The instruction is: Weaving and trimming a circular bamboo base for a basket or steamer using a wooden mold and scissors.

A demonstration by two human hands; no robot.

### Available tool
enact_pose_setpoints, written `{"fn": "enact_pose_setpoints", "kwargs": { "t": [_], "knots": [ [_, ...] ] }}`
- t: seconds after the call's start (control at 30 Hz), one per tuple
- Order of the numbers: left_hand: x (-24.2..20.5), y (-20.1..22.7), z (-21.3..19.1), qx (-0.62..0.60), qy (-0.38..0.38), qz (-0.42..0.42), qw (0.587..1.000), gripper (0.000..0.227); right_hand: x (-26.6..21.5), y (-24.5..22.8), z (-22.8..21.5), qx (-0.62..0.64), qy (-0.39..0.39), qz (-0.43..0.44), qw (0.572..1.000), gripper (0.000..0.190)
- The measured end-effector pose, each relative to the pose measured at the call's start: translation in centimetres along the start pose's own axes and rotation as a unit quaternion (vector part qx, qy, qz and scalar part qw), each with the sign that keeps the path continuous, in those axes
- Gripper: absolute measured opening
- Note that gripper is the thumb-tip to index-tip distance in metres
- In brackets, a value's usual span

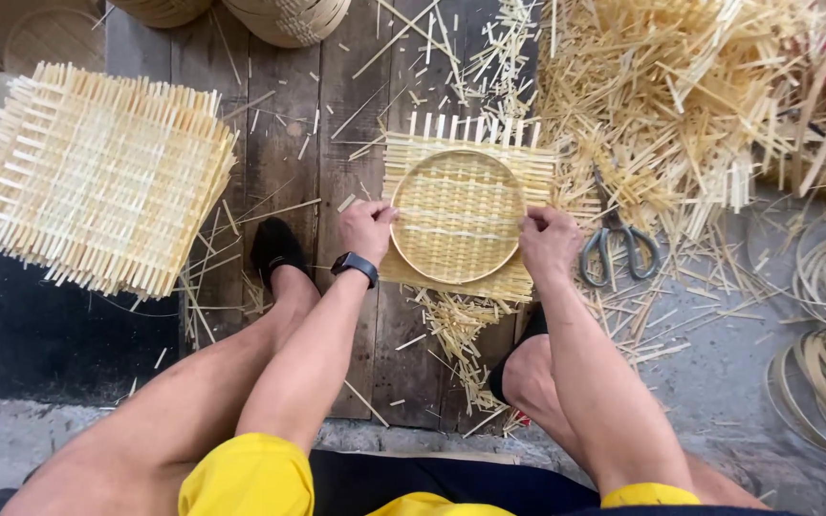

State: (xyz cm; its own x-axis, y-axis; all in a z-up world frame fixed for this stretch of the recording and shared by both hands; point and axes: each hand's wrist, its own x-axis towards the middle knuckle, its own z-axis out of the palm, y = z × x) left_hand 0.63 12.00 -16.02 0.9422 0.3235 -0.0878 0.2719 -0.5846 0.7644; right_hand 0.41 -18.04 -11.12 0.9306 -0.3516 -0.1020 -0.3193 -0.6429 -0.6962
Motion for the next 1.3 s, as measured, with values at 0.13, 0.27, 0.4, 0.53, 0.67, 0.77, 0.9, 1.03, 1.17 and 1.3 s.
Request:
{"fn": "enact_pose_setpoints", "kwargs": {
  "t": [0.13, 0.27, 0.4, 0.53, 0.67, 0.77, 0.9, 1.03, 1.17, 1.3],
  "knots": [
    [0.3, 0.8, -0.5, -0.021, -0.047, -0.072, 0.996, 0.013, -0.2, 0.6, 0.0, -0.077, 0.012, -0.065, 0.995, 0.015],
    [1.7, 2.2, -1.2, -0.005, -0.05, -0.069, 0.996, 0.017, 0.2, -2.5, -1.7, 0.003, -0.064, 0.1, 0.993, 0.019],
    [1.3, 2.1, -1.3, -0.012, -0.054, -0.107, 0.993, 0.014, 0.4, -1.9, -1.8, 0.01, -0.067, 0.068, 0.995, 0.021],
    [2.4, 0.7, -0.7, -0.002, -0.05, -0.067, 0.997, 0.015, 0.8, 0.2, -0.7, 0.008, -0.069, 0.095, 0.993, 0.021],
    [2.2, -1.2, 0.2, -0.075, -0.095, -0.139, 0.983, 0.013, 0.3, 0.3, -0.8, 0.019, -0.057, 0.055, 0.997, 0.024],
    [2.2, -1.4, 0.3, -0.108, -0.106, -0.164, 0.975, 0.015, 0.1, 0.9, -0.7, 0.014, -0.063, 0.054, 0.996, 0.023],
    [3.2, -1.7, 0.6, -0.119, -0.133, -0.169, 0.969, 0.018, 0.4, 0.4, -0.6, 0.064, -0.061, 0.082, 0.993, 0.024],
    [3.5, -1.6, 0.3, -0.169, -0.136, -0.16, 0.963, 0.016, 1.1, -0.3, -1.1, 0.031, -0.064, 0.077, 0.994, 0.023],
    [2.1, -2.4, 0.0, -0.168, -0.148, -0.169, 0.96, 0.019, 0.8, 0.8, -1.4, 0.034, -0.101, 0.089, 0.99, 0.023],
    [4.4, -2.3, 0.5, -0.143, -0.14, -0.134, 0.971, 0.023, 2.4, 2.0, -0.9, 0.011, -0.097, 0.026, 0.995, 0.023]
  ]
}}
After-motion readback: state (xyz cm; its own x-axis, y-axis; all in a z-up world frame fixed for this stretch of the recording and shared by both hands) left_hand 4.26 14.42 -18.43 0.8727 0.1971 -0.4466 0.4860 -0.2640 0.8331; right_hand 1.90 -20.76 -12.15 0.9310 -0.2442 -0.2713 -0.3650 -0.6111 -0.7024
